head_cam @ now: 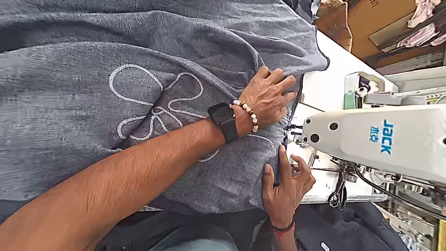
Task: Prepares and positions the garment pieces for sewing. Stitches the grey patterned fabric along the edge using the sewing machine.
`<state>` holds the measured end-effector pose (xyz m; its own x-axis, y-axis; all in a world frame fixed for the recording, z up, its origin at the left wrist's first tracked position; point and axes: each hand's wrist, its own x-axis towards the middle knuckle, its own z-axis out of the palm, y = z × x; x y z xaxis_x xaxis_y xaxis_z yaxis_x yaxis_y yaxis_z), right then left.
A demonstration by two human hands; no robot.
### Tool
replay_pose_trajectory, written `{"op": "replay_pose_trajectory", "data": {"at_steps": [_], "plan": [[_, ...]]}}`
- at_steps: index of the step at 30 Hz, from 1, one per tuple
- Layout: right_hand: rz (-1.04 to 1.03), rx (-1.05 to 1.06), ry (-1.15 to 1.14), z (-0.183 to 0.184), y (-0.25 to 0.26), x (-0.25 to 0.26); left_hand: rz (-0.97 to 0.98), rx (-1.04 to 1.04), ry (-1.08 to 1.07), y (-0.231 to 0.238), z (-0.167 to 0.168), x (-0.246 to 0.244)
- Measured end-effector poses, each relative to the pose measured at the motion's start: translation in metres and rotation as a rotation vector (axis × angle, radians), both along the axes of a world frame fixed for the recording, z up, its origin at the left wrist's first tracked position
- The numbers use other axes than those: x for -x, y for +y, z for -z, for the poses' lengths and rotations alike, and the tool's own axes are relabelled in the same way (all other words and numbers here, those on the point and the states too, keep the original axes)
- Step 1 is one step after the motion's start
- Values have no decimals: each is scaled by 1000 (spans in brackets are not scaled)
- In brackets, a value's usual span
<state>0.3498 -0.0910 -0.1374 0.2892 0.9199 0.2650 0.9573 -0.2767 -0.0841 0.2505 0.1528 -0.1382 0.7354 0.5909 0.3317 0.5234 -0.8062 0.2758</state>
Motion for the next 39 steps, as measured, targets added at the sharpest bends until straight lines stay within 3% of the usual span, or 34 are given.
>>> {"op": "replay_pose_trajectory", "data": {"at_steps": [6, 11, 12, 14, 17, 20, 25, 33, 36, 39], "plan": [[10, -6, 3, 2, 0, 0, 19, 4, 13, 3, 0, -2], [35, 1, -39, 2, -1, 1, 64, -252, -160, -7, -14, 0], [34, 3, -40, 1, -2, 1, 68, -225, -192, -22, -24, 3], [13, 18, 11, -3, -2, -2, 62, 35, -194, -60, -41, 9], [-63, 22, 232, -23, -7, -21, 36, 294, -178, -107, -21, 17], [-4, -106, 352, -42, -13, -61, 136, 100, -79, -117, 0, 32], [-26, -18, 390, -37, -12, -112, 204, 46, -32, -106, -2, 38], [-140, -271, 279, -9, 20, -41, 247, 69, 32, -96, -3, 40], [-274, -251, 246, -4, 11, -29, 311, 63, 35, -85, -6, 42], [-265, -219, 199, 1, 1, -23, 393, 40, 74, -71, -11, 45]]}}
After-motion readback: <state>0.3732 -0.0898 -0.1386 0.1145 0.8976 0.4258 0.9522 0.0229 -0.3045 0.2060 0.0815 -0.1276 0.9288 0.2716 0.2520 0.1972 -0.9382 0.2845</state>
